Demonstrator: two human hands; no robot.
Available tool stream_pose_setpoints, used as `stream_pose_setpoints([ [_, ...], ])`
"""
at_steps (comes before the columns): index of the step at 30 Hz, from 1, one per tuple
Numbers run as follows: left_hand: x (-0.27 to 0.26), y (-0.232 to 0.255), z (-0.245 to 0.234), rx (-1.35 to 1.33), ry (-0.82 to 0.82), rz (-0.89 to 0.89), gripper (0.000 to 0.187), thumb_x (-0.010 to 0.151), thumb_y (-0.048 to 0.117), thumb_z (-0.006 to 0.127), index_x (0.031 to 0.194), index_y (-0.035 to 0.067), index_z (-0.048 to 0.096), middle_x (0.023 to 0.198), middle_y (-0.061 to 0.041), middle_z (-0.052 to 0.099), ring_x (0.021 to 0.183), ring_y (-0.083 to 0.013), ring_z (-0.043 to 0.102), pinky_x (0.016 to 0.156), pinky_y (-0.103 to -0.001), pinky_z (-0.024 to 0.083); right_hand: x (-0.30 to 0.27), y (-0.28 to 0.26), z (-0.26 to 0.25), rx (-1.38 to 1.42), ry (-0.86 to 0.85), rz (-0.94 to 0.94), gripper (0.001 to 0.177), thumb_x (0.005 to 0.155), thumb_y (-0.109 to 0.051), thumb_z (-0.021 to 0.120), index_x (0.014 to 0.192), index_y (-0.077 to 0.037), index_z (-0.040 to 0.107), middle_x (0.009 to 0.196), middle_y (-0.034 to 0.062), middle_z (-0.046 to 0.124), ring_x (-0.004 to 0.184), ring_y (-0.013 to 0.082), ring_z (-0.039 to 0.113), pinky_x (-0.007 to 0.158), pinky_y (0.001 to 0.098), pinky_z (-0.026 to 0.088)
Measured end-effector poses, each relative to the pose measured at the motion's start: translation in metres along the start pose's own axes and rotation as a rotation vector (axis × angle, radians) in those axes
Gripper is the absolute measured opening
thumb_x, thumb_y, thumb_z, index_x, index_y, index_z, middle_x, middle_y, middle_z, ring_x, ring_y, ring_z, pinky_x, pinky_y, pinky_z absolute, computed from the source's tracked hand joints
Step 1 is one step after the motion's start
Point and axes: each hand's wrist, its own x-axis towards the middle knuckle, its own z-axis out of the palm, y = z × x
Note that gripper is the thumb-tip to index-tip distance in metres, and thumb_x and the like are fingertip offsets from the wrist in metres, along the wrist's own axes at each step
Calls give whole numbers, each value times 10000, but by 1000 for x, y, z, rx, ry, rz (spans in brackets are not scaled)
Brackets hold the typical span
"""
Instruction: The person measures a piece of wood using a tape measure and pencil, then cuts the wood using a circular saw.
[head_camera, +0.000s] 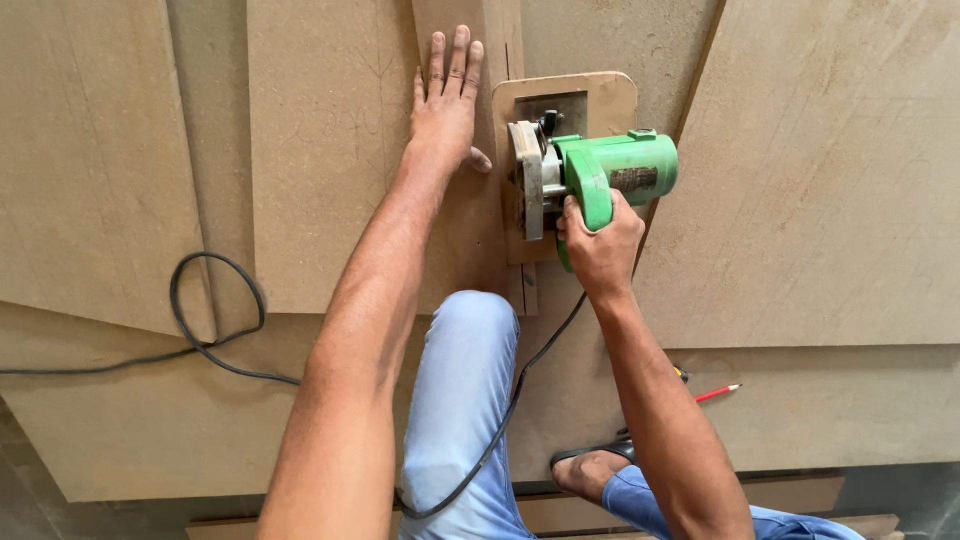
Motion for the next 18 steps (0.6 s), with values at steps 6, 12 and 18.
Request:
stream_pose_setpoints([
  [6, 27, -19, 18, 26, 328, 132, 1031, 1005, 559, 650, 1633, 196, -81, 1674, 3, -196, 1506, -272, -212, 1206, -611, 1, 0, -1, 0, -48, 45, -19, 169, 968, -111, 733, 1007, 43, 676, 740, 77, 735, 677, 142, 740, 611, 272, 584],
  [12, 89, -35, 5, 54, 749, 106, 763, 1128, 423, 525, 1704, 231, 63, 1749, 24, -59, 1598, -219, -87, 1296, -508, -15, 3, -3, 0, -68, 46, 33, 172, 960, -132, 740, 951, 24, 668, 687, 74, 689, 610, 130, 675, 544, 276, 529],
  [18, 143, -46, -42, -50, 791, 14, 665, 1145, 324, 482, 1702, 208, 136, 1760, -1, 64, 1630, -219, 26, 1347, -478, 16, 30, -21, 5, -47, 47, 67, 178, 933, -133, 743, 960, 25, 668, 669, 63, 694, 593, 113, 681, 559, 269, 534],
])
